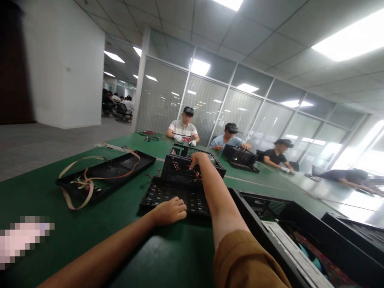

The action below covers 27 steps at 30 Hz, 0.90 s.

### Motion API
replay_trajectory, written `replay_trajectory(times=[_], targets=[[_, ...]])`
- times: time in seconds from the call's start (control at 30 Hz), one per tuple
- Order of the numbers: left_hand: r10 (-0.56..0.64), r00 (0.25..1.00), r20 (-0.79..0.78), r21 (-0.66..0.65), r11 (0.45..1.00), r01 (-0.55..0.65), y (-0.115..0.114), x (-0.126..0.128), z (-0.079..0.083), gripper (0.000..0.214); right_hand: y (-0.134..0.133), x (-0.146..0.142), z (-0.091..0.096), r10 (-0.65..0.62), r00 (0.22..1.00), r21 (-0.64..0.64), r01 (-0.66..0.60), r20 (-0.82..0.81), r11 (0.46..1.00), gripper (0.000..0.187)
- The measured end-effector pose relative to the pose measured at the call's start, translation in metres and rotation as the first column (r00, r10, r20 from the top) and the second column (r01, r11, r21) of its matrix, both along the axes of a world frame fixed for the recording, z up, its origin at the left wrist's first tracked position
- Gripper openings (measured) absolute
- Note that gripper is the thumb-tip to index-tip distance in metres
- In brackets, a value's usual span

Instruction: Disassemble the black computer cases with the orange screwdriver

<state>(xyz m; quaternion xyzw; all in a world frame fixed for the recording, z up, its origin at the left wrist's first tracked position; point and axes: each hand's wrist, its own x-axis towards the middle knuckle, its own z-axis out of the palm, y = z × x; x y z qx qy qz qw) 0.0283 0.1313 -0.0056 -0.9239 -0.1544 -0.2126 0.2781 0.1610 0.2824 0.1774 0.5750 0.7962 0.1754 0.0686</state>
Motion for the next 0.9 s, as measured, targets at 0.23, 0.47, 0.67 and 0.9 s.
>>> replay_trajectory(times=[0.23, 0.47, 0.67, 0.9], targets=[[-0.016, 1.000, 0.000, -0.023, 1.000, 0.016, 0.016, -0.001, -0.002, 0.012, 0.013, 0.021, -0.018, -0.001, 1.000, -0.141, 0.002, 0.010, 0.990, 0.066], [0.046, 0.999, 0.023, -0.043, 0.998, -0.045, 0.047, 0.006, -0.008, 0.013, -0.007, 0.006, -0.012, -0.153, 0.985, 0.037, 0.157, -0.085, 0.987, 0.054], [0.144, 0.982, 0.124, -0.108, 0.985, -0.131, 0.078, 0.018, -0.011, 0.016, -0.107, 0.005, -0.115, -0.272, 0.942, 0.118, 0.298, -0.198, 0.947, 0.045], [0.355, 0.889, 0.290, -0.341, 0.906, -0.251, 0.065, -0.003, -0.019, 0.017, -0.135, 0.043, -0.195, -0.394, 0.854, 0.117, 0.454, -0.339, 0.883, 0.049]])
